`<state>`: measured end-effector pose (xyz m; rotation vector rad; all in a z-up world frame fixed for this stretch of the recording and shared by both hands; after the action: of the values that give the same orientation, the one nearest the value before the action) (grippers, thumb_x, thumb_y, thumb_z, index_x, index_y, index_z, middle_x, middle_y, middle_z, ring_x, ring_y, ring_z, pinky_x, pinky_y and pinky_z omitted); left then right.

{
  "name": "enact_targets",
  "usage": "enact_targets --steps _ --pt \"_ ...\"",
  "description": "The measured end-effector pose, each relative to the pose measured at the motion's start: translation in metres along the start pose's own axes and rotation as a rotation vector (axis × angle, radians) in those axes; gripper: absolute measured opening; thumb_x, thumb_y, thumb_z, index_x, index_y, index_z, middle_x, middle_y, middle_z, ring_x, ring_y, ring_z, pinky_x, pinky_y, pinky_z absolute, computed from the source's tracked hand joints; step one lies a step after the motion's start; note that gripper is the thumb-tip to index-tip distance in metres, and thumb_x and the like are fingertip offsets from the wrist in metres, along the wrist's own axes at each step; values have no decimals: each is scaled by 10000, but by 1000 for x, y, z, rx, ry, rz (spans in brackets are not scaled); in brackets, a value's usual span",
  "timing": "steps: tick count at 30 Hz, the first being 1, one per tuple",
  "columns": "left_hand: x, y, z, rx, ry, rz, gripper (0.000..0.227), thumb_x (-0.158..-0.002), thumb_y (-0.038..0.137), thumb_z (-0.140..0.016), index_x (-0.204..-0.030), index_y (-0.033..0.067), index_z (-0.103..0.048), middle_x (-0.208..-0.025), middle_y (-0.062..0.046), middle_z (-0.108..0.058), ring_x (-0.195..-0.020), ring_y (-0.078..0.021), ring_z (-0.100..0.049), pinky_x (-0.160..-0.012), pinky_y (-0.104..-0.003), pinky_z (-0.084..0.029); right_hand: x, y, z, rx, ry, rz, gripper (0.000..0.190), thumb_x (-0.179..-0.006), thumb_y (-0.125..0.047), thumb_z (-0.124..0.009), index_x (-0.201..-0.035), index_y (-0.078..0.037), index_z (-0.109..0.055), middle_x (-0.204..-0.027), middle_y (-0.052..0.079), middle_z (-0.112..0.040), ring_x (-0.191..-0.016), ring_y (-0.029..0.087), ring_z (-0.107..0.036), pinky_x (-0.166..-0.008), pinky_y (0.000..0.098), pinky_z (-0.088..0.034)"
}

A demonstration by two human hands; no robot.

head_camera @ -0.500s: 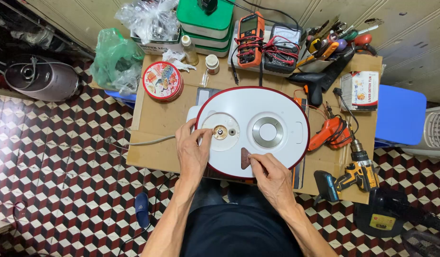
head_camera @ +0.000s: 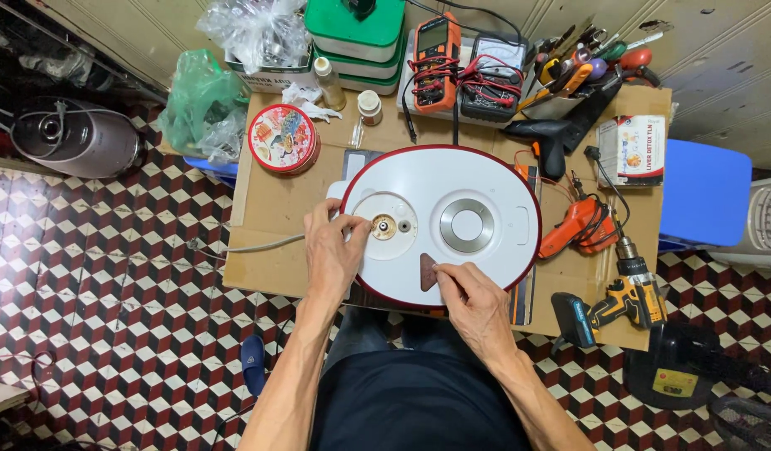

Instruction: The person cleans the interior of a red and white rice cooker. They remove the inner pot, wipe the heating element with a cloth, and use a screwdriver to clean the underside of the lid.

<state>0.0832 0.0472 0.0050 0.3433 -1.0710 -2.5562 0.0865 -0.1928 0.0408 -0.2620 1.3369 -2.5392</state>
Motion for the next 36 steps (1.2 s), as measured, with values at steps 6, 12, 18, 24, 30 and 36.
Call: enact_targets --steps 6,12,18,24,30,36 --pt "2 -7 5 90 -2 6 176 -893 175 -732 -966 22 -778 -1306 -188 -622 -1158 -344 -549 -940 -409 -484 0 -2 1 2 19 63 162 -944 -101 -659 -1071 -44 -743 -860 73 -711 -653 152 -655 -579 295 -513" --pt "10 -9 12 195 64 46 183 -946 171 -708 -1041 16 -709 -1261 -164 -659 -1109 -326 -599 -905 -391 -504 -1 1 0 -6 2 15 170 -931 -102 -666 -1073 -36 -732 -863 79 -709 -640 171 -661 -565 313 -519" --pt "19 9 20 58 161 -116 225 -927 125 -703 -1128 24 -699 -1266 -199 -640 -1155 -358 -586 -964 -436 -483 -21 -47 -31 104 -41 296 277 -948 -111 -665 -1215 -39 -682 -849 93 -677 -751 232 -679 -659 365 -545" --pt "12 -25 17 242 146 191 295 -1019 161 -555 -1281 33 -603 -1268 -155 -657 -1091 -279 -630 -894 -381 -518 -43 -67 -71 332 -37 463 342 -919 -158 -706 -1247 -68 -669 -844 114 -595 -692 289 -620 -573 421 -491" --pt "11 -80 -24 638 6 438 383 -1042 232 -503 -1381 61 -554 -1173 -113 -712 -1037 -159 -675 -877 -304 -545 -45 -81 -66 383 -26 454 432 -880 -141 -702 -1288 -9 -652 -801 125 -581 -693 287 -632 -568 418 -507" --pt "9 -77 -13 476 -57 502 413 -1028 264 -523 -1394 87 -593 -1160 -120 -721 -979 -179 -666 -836 -313 -528 -35 -60 -45 398 -40 303 228 -925 -169 -708 -1099 -25 -675 -875 133 -617 -797 296 -654 -682 403 -532"
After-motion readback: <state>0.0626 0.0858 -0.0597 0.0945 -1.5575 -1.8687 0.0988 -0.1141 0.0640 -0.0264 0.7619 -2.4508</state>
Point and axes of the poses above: each hand's wrist, its own x-axis away from the middle knuckle, its own z-axis out of the back of the hand, y = z × x, the point moved 8 cm from there along -x, towards the middle knuckle
